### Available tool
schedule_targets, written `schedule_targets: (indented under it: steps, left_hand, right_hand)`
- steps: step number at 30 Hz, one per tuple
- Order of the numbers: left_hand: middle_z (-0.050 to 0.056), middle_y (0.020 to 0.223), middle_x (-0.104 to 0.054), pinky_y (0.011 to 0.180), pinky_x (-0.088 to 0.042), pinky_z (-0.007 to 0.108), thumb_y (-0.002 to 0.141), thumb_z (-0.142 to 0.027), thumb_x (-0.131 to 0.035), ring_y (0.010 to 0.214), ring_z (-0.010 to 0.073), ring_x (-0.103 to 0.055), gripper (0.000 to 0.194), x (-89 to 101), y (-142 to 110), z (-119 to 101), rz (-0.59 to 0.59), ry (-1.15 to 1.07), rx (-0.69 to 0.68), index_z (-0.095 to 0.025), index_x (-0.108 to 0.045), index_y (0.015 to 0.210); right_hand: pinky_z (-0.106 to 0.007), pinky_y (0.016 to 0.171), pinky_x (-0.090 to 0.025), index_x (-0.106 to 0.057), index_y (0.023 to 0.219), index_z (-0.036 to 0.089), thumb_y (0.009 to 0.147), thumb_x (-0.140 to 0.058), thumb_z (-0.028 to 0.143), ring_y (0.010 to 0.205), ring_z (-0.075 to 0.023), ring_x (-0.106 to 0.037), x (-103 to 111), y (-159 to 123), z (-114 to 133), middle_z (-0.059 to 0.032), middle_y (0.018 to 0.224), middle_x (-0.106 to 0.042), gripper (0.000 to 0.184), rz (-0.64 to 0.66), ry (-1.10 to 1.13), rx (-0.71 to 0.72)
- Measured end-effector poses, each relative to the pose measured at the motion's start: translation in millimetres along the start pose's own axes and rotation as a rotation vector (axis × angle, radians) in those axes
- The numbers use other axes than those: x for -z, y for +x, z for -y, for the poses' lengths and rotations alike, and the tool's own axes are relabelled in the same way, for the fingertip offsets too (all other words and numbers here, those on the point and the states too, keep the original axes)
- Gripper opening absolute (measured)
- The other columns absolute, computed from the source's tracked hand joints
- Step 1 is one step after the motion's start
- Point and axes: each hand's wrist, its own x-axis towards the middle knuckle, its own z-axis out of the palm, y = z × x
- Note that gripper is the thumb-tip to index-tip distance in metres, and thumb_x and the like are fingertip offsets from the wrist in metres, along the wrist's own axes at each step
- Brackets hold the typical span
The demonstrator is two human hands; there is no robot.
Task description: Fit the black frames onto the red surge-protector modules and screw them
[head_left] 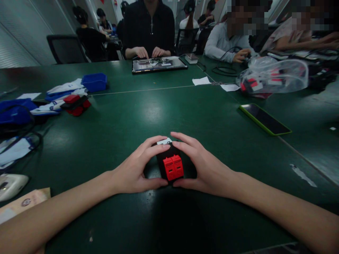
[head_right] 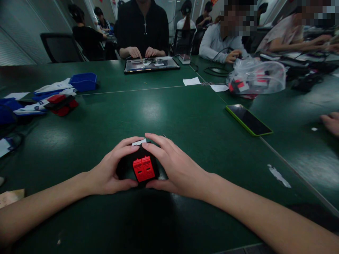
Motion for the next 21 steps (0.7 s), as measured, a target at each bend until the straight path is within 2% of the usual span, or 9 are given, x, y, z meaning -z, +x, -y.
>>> schedule_targets:
  steps: [3,6,11,17,21]
  left_hand:
    - [0.016,0.157,-0.036,0.115,-0.042,0.057,0.094,-0.03,-0.067,0.146,0.035,-0.039,0.07,0.9,-0.2,-1.3,-0.004,-0.005,-0.008,-0.033,-0.031,0.154]
    - [0.016,0.154,-0.042,0.116,-0.042,0.055,0.096,-0.024,-0.061,0.143,0.0326,-0.043,0.064,1.1,-0.5,-1.9,-0.031,-0.012,0.005,-0.03,-0.033,0.153]
    - [0.015,0.149,-0.051,0.115,-0.044,0.054,0.095,-0.022,-0.058,0.137,0.0322,-0.051,0.061,0.4,0.0,-3.7,-0.083,0.002,0.04,-0.027,-0.035,0.152]
    - [0.016,0.15,-0.05,0.115,-0.044,0.053,0.092,-0.016,-0.058,0.138,0.032,-0.05,0.062,0.7,-0.1,-5.1,-0.072,-0.01,0.007,-0.025,-0.039,0.15]
    - [0.016,0.15,-0.05,0.115,-0.044,0.052,0.089,-0.014,-0.06,0.138,0.0313,-0.05,0.065,1.2,0.4,-5.7,-0.07,-0.024,-0.021,-0.024,-0.039,0.149]
  right_hand:
    - [-0.061,0.118,-0.037,-0.017,0.158,0.028,0.082,-0.083,0.028,0.152,-0.0343,-0.031,-0.6,-0.7,-0.8,-0.0191,0.161,-0.032,0.101,0.023,0.004,-0.017]
    - [-0.06,0.118,-0.037,-0.017,0.158,0.027,0.081,-0.083,0.026,0.151,-0.0334,-0.033,-1.4,-0.8,-1.0,-0.0195,0.16,-0.034,0.101,0.017,0.0,0.0]
    - [-0.059,0.117,-0.038,-0.014,0.159,0.027,0.082,-0.082,0.025,0.15,-0.0337,-0.034,-1.9,-0.6,-0.9,-0.0206,0.161,-0.033,0.103,0.029,-0.005,0.019]
    - [-0.061,0.116,-0.04,-0.012,0.16,0.026,0.078,-0.087,0.032,0.148,-0.0362,-0.037,1.6,0.3,-3.0,-0.0221,0.159,-0.036,0.111,0.046,-0.036,0.008]
    - [-0.059,0.116,-0.04,-0.009,0.16,0.023,0.08,-0.085,0.035,0.147,-0.0356,-0.039,2.4,-0.1,-5.7,-0.0235,0.158,-0.039,0.111,0.062,-0.044,0.047]
